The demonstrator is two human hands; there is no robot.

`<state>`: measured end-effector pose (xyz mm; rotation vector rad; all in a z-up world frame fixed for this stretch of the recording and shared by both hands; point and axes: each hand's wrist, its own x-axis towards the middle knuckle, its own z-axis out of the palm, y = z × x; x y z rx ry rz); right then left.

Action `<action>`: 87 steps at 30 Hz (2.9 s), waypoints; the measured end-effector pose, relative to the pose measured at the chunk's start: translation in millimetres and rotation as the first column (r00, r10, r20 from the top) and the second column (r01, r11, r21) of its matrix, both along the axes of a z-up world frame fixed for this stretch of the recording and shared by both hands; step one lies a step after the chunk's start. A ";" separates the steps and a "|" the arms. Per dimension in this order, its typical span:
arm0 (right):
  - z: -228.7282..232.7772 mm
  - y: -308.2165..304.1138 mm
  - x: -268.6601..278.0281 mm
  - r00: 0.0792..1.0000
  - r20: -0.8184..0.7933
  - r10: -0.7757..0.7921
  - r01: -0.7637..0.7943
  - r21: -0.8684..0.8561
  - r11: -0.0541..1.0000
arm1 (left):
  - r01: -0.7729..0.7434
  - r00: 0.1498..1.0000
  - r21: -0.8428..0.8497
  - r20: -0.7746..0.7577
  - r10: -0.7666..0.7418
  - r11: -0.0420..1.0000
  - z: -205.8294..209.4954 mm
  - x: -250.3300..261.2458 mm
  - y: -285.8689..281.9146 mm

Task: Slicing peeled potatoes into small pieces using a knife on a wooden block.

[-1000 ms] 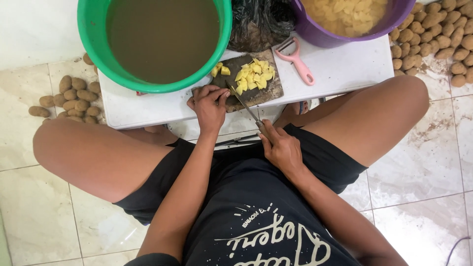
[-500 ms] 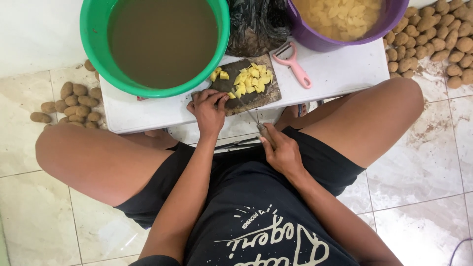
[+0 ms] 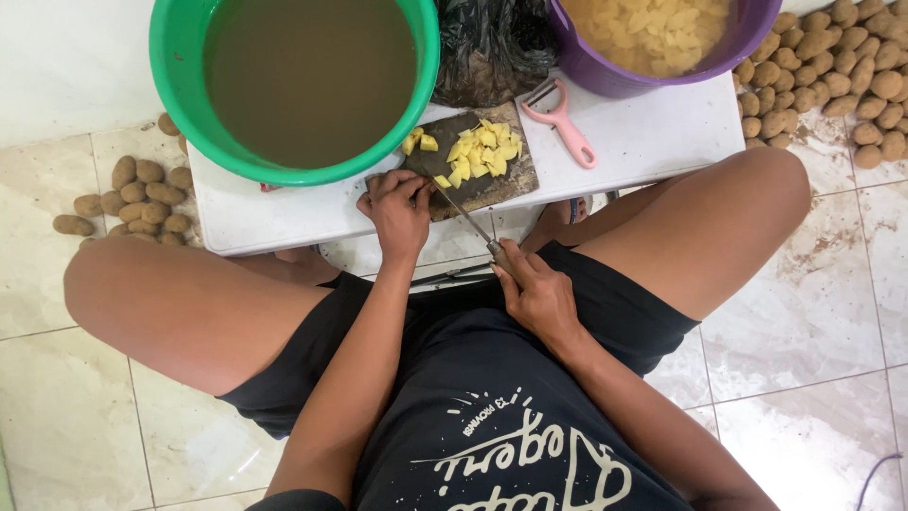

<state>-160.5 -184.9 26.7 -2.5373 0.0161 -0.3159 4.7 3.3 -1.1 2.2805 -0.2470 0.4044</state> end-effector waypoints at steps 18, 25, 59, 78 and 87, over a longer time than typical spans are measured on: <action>-21.2 3.9 8.5 0.999 0.043 -0.019 0.026 -0.170 0.985 | 0.002 1.000 0.018 -0.021 -0.002 1.000 -2.8 0.3 1.9; -16.6 2.4 1.1 0.998 0.061 -0.024 0.036 -0.196 0.980 | -0.009 1.000 0.021 -0.012 0.010 1.000 -3.2 2.2 0.7; 32.7 -39.8 -2.4 0.991 0.038 -0.127 0.133 -0.283 0.950 | 0.009 0.992 -0.034 0.127 -0.005 0.999 31.8 -2.5 -15.6; 45.5 -69.7 -25.3 0.968 0.053 -0.245 0.250 -0.267 0.931 | 0.002 0.996 -0.069 0.090 0.005 0.998 29.9 19.7 -32.1; 14.8 -20.6 -3.7 0.985 -0.147 -0.087 0.062 -0.166 0.984 | -0.054 0.994 0.058 -0.093 0.059 0.997 -4.8 3.0 7.9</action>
